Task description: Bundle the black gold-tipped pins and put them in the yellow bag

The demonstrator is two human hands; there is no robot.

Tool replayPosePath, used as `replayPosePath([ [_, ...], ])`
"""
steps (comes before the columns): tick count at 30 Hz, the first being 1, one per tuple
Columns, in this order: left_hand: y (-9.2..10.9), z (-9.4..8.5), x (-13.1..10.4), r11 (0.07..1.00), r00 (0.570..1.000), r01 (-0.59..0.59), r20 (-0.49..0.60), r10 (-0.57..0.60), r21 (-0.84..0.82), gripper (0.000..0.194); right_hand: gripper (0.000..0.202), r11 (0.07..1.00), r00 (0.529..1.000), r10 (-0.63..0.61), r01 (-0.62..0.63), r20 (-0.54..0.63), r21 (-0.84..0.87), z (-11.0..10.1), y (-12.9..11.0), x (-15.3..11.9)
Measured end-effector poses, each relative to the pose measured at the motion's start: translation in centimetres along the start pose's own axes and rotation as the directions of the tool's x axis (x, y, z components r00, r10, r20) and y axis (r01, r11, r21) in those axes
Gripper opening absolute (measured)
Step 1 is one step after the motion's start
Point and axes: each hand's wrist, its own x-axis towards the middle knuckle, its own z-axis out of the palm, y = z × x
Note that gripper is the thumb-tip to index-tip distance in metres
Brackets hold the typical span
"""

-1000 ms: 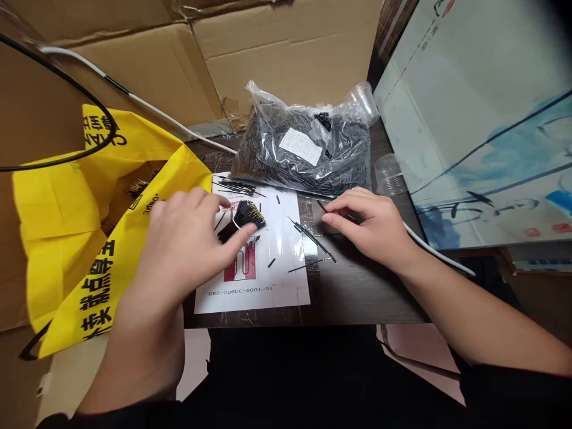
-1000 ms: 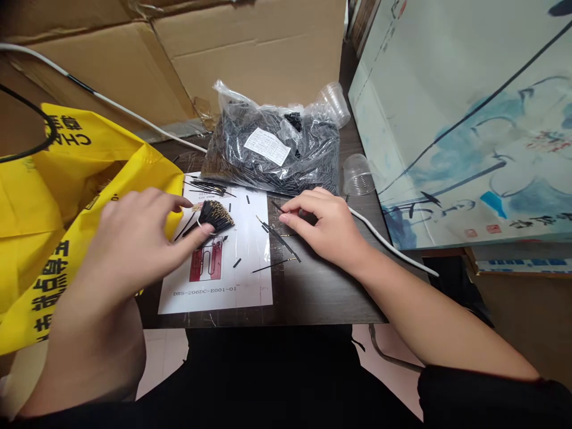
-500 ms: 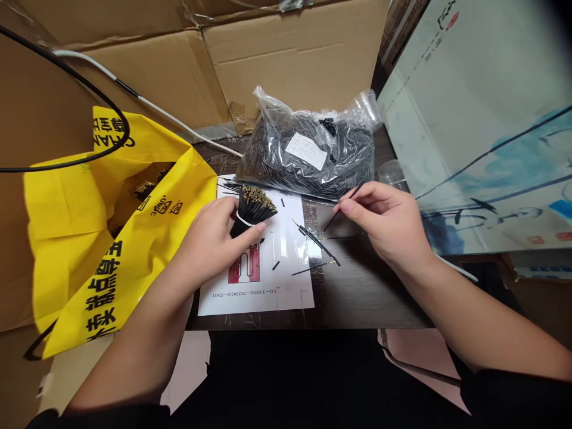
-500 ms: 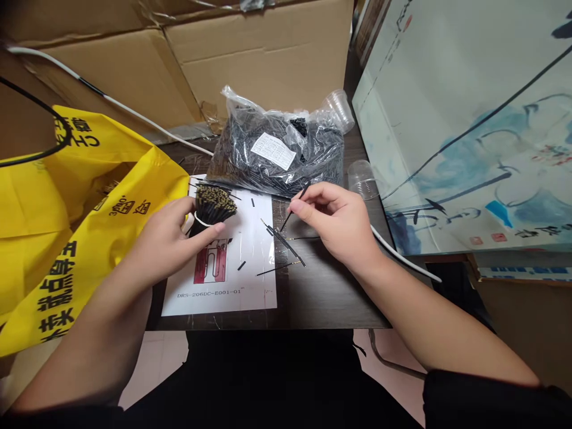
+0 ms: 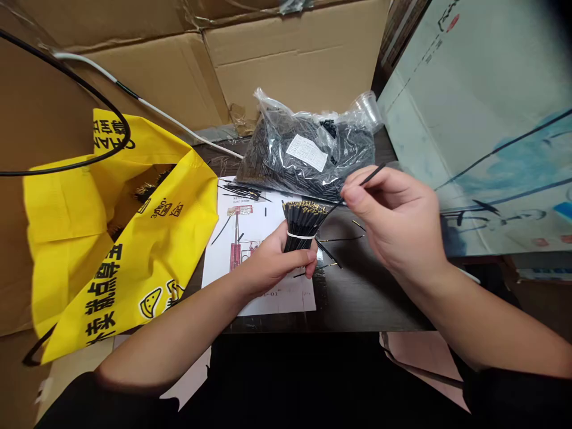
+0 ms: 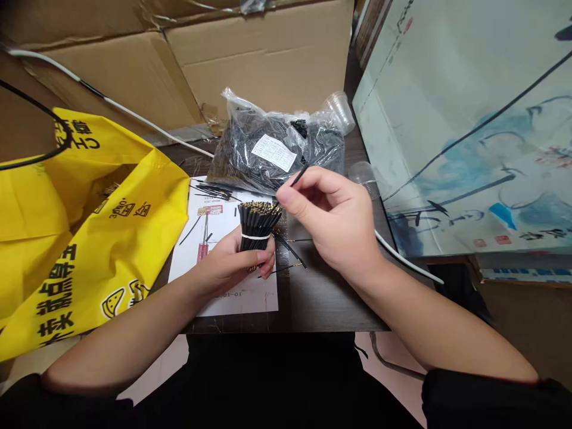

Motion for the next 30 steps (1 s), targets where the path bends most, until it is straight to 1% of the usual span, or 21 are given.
replayPosePath([
  [2,0.0,-0.1,-0.2,1.000,1.000,-0.005,-0.015,0.004,-0.019,0.028,0.013,1.000,0.998,-0.001,0.003,-0.059,0.027,-0.1,-0.1,0.0],
  [4,-0.2,-0.2,-0.4,0.999,1.000,-0.024,-0.019,0.024,-0.022,0.032,0.011,1.000,0.996,0.001,0.002,-0.090,0.028,-0.2,-0.4,-0.1],
  [9,-0.5,-0.1,-0.6,0.997,0.998,-0.041,0.040,0.044,-0.066,0.031,0.008,1.000,0.998,-0.022,0.023,-0.060,0.017,0.1,-1.1,-0.6],
  [13,-0.3,0.2,-0.6,0.991,0.994,-0.034,0.096,0.046,-0.126,0.022,0.008,0.998,0.993,-0.056,0.056,-0.102,-0.007,0.0,-1.3,-0.6],
  [16,-0.2,0.3,-0.7,0.988,0.994,-0.040,0.097,0.054,-0.150,0.017,0.008,0.997,0.989,-0.073,0.072,-0.127,-0.013,-0.1,-1.4,-0.5],
  [21,-0.2,0.2,-0.8,0.990,0.994,-0.054,0.092,0.066,-0.132,0.014,0.010,0.998,0.997,-0.058,0.059,-0.057,0.015,0.0,-1.6,-0.8],
  [25,-0.2,0.2,-0.9,0.991,0.994,-0.033,0.095,0.046,-0.132,0.016,0.009,0.999,0.996,-0.046,0.047,-0.073,0.014,0.0,-1.6,-0.7],
  [30,0.0,0.2,-1.0,1.000,0.995,0.000,0.103,0.003,-0.024,0.025,0.008,0.996,0.998,-0.009,0.014,-0.064,0.090,-0.1,-1.5,-0.7],
])
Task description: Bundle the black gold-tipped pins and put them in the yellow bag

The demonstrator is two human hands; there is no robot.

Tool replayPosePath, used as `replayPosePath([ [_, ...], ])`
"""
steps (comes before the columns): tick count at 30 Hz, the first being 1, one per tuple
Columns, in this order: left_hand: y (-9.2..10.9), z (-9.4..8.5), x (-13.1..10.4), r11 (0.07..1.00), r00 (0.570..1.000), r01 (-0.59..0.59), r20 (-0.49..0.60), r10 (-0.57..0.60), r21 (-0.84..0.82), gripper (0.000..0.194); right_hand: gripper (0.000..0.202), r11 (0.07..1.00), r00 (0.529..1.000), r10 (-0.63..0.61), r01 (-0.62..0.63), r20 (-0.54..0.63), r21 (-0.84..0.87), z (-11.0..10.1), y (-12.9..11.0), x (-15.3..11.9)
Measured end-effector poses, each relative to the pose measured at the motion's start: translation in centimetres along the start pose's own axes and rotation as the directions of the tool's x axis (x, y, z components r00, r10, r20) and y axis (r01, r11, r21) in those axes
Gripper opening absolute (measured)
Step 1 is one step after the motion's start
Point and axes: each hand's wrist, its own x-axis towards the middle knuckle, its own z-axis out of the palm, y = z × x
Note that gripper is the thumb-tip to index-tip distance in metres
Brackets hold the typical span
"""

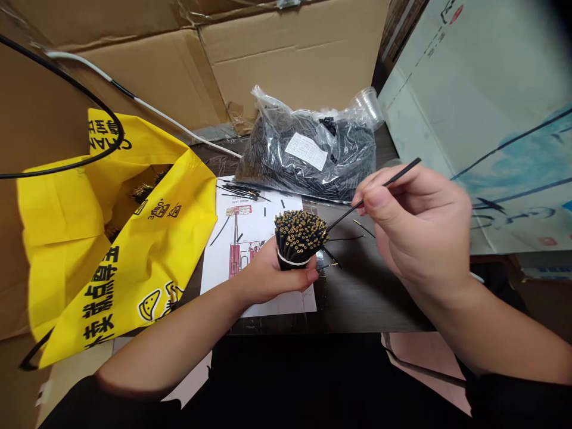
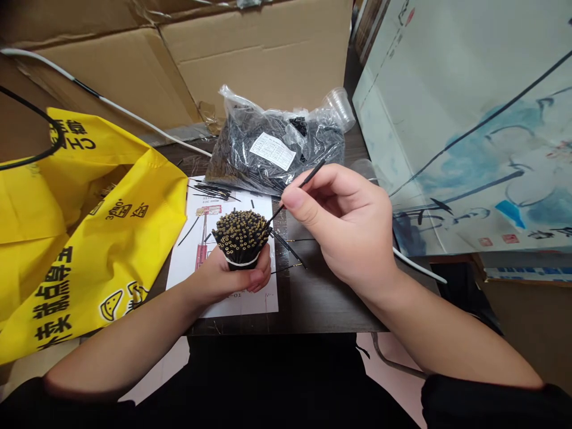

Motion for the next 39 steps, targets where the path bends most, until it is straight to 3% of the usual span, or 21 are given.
replayPosePath([
  [12,0.2,-0.2,0.1,0.996,1.000,-0.024,0.018,0.023,0.082,0.026,0.006,0.989,0.995,0.010,0.005,0.102,-0.149,0.0,-0.6,-0.7],
  [18,0.3,0.0,0.0,0.995,0.998,0.013,-0.054,-0.007,0.103,0.025,0.009,0.969,0.986,0.047,-0.005,0.161,-0.248,-0.1,-0.4,-0.8],
  [25,0.3,0.1,0.1,0.991,0.992,0.023,-0.125,-0.006,0.135,0.033,0.010,0.957,0.944,0.077,0.020,0.320,-0.290,-0.1,0.0,-0.5],
  [27,0.3,0.1,0.1,0.992,0.991,0.046,-0.126,-0.032,0.113,0.033,0.007,0.960,0.948,0.073,0.018,0.311,-0.281,-0.3,-0.1,-0.4],
  [30,0.5,0.2,0.1,0.991,0.988,0.063,-0.150,-0.044,0.121,0.031,0.020,0.969,0.973,0.047,0.011,0.228,-0.246,-0.6,-0.2,-0.3],
  [32,0.6,0.2,0.1,0.986,0.984,0.072,-0.172,-0.046,0.150,0.030,0.012,0.965,0.982,0.025,0.026,0.188,-0.263,-0.7,-0.3,-0.3],
  [34,0.6,0.2,0.0,0.983,0.981,0.085,-0.189,-0.054,0.164,0.030,0.002,0.958,0.981,0.013,0.043,0.192,-0.285,-0.8,-0.3,-0.3],
  [39,0.3,0.0,-0.1,0.988,0.976,0.106,-0.199,-0.083,0.110,0.030,0.008,0.937,0.970,0.013,0.072,0.241,-0.342,-1.0,0.0,-0.1],
])
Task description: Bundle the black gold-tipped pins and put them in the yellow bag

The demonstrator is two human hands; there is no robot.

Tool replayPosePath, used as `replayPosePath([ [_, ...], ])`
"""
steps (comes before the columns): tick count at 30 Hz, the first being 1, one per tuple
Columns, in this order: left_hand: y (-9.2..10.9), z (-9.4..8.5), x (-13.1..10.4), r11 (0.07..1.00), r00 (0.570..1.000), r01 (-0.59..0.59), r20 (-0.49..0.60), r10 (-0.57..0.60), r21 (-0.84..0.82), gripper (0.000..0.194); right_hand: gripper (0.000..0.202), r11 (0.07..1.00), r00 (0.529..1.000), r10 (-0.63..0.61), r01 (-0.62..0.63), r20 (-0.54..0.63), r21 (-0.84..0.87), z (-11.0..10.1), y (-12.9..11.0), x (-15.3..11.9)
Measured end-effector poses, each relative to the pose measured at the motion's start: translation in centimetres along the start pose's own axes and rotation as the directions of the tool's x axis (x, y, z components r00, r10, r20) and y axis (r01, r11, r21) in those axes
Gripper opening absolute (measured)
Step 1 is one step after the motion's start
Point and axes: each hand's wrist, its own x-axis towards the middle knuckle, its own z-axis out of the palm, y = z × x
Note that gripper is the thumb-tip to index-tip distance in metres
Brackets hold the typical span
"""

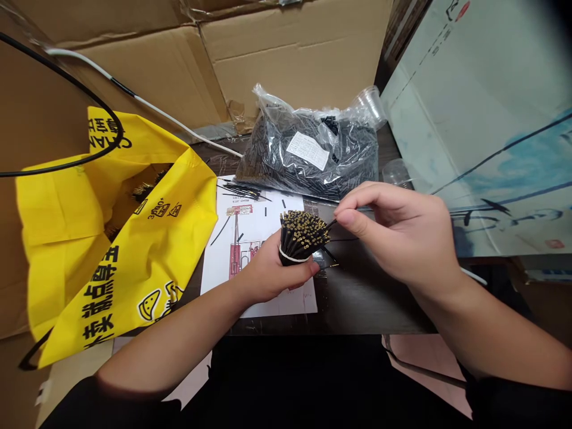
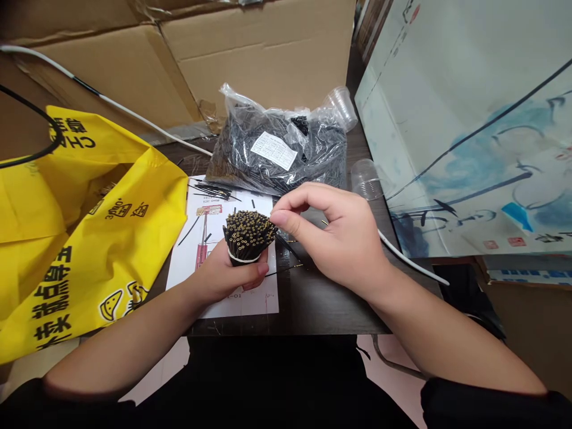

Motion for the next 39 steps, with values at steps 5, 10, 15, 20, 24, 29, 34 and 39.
replayPosePath([
  [5,-0.1,0.2,0.0,0.999,0.999,0.032,-0.005,-0.032,-0.045,0.034,0.010,0.996,0.997,-0.072,0.074,0.031,-0.047,0.2,0.2,0.0],
  [10,0.0,0.4,0.0,0.999,0.999,0.031,-0.032,-0.033,-0.038,0.032,0.010,0.994,0.994,-0.091,0.094,0.059,-0.051,1.1,-0.1,-0.3],
  [15,-0.1,0.3,0.0,0.998,0.999,0.024,-0.045,-0.027,-0.059,0.033,0.007,0.993,0.993,-0.110,0.112,0.037,-0.040,1.4,-0.2,-0.4],
  [20,-0.1,0.3,-0.1,0.995,0.998,0.025,-0.050,-0.029,-0.095,0.037,0.014,0.983,0.985,-0.174,0.175,0.017,-0.060,1.0,0.1,-0.4],
  [24,0.0,0.3,-0.1,0.998,0.998,0.023,-0.056,-0.027,-0.066,0.036,0.012,0.983,0.985,-0.169,0.171,0.041,-0.061,0.8,0.2,-0.3],
  [29,0.1,0.2,-0.2,1.000,0.998,0.022,-0.054,-0.022,-0.017,0.032,0.009,0.958,0.970,-0.230,0.239,0.073,-0.158,0.8,0.1,-0.2],
  [34,0.1,0.1,-0.2,0.999,0.998,-0.007,-0.070,0.010,0.032,0.032,0.010,0.896,0.935,-0.331,0.354,0.128,-0.269,1.0,-0.1,-0.2],
  [39,-0.3,0.0,-0.2,0.999,0.995,-0.045,-0.087,0.045,0.002,0.032,0.014,0.889,0.927,-0.359,0.376,0.110,-0.262,1.0,-0.1,-0.4],
])
